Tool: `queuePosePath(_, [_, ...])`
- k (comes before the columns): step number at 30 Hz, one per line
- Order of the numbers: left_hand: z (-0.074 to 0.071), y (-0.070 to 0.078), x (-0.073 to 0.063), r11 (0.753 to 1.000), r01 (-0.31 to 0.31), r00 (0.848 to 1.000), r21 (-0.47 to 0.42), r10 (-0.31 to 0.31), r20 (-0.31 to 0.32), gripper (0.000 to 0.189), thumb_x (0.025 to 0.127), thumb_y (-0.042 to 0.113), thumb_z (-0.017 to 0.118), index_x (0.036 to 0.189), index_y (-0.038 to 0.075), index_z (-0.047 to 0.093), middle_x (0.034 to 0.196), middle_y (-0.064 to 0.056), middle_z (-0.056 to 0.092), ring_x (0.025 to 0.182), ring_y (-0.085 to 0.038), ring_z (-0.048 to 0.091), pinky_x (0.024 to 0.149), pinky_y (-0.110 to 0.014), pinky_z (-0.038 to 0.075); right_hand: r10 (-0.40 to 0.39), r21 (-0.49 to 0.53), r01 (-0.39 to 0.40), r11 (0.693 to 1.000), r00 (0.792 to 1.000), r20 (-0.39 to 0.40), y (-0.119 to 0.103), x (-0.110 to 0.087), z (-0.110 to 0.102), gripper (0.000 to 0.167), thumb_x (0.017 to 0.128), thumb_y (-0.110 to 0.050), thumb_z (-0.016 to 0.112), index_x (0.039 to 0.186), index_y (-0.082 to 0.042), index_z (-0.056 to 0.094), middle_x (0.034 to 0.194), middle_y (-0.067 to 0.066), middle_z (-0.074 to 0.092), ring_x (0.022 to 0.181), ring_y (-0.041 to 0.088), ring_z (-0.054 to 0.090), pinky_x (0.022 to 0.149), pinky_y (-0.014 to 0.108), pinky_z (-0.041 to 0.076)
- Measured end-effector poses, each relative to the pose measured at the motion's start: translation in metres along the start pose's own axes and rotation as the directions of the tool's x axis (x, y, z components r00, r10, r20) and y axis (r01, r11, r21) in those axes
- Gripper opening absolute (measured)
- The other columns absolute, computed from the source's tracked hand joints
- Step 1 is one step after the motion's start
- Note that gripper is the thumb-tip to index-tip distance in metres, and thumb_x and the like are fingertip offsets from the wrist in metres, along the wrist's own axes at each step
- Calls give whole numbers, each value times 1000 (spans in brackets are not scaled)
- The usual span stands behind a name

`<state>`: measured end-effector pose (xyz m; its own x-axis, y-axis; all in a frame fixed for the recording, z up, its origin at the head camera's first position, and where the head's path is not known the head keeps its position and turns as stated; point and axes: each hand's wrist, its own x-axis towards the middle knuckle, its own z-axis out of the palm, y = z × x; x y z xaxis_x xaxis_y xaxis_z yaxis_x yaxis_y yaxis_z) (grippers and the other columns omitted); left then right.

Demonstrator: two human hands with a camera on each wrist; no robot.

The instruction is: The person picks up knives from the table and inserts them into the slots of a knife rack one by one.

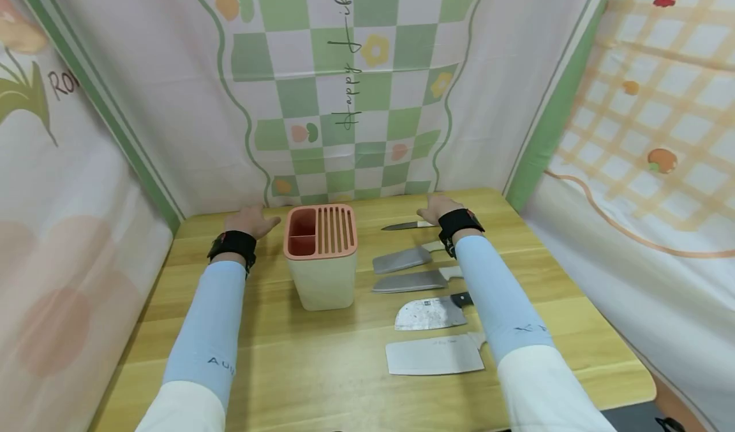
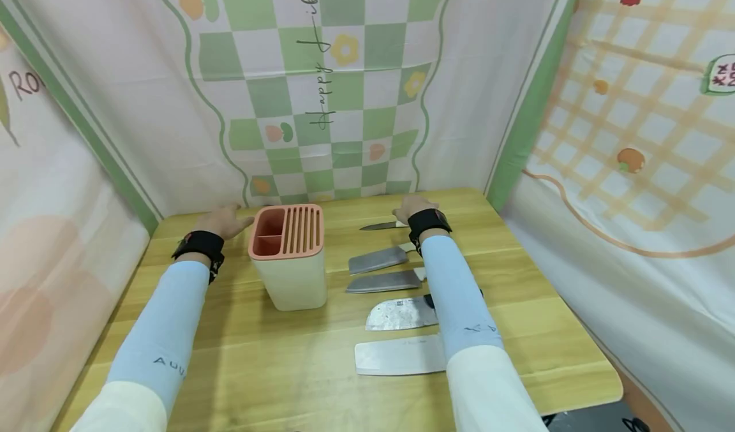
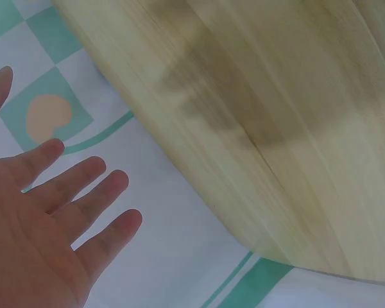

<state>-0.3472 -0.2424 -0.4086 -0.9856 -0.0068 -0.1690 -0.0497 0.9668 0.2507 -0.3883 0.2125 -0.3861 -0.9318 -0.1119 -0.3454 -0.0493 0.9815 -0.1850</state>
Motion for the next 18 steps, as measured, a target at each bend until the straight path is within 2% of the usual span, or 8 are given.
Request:
queuePosePath(2, [2,-1,0,1000,-6,1000,0,6,3,79,105,54,44,160,-2,36,157,-34,45,140,-53,49,112,-64,44,0,-2,0,1000,1000,-2,3,2,1,73,112,-39,38,167,2,14,171,31,24,154,51,30,123,68,29])
queuePosePath(6, [5,-4,-2,1000,-9,1000,2,9,17,79,106,54,43,162,-1,33,159,-33,44,141,-52,49,113,-63,45,-22,-18,22,1000,1000,0,9,6,3,70,112,-36,41,164,6,23,158,33,44,140,49,49,118,62,38])
queuePosePath(10, [4,-11,-5,999,-15,1000,-36,16,15,81,107,56,40,163,-2,30,161,-34,41,143,-53,46,114,-64,43,-61,-44,60,997,997,-36,18,16,8,66,111,-31,46,162,7,29,151,35,50,135,50,53,116,61,42])
queuePosePath(12, [4,-16,-5,997,-24,1000,-80,24,2,84,107,58,39,163,-3,27,162,-34,38,146,-54,42,116,-65,41,-95,-51,92,994,993,-75,24,22,11,66,110,-28,49,163,6,28,158,35,44,141,51,49,118,62,41])
queuePosePath(15, [7,-24,-2,986,-35,999,-164,32,-24,93,105,66,36,165,-4,21,166,-34,30,150,-54,35,120,-65,36,-146,-48,141,989,981,-126,31,30,16,63,109,-23,53,162,5,32,159,34,43,143,52,47,117,63,40])
queuePosePath(18, [11,-29,-1,958,-42,999,-283,31,-44,106,101,77,32,167,-2,8,171,-33,20,154,-54,27,124,-65,29,-185,-50,179,983,968,-171,38,37,24,61,108,-20,56,160,5,37,158,33,45,141,51,49,115,63,43])
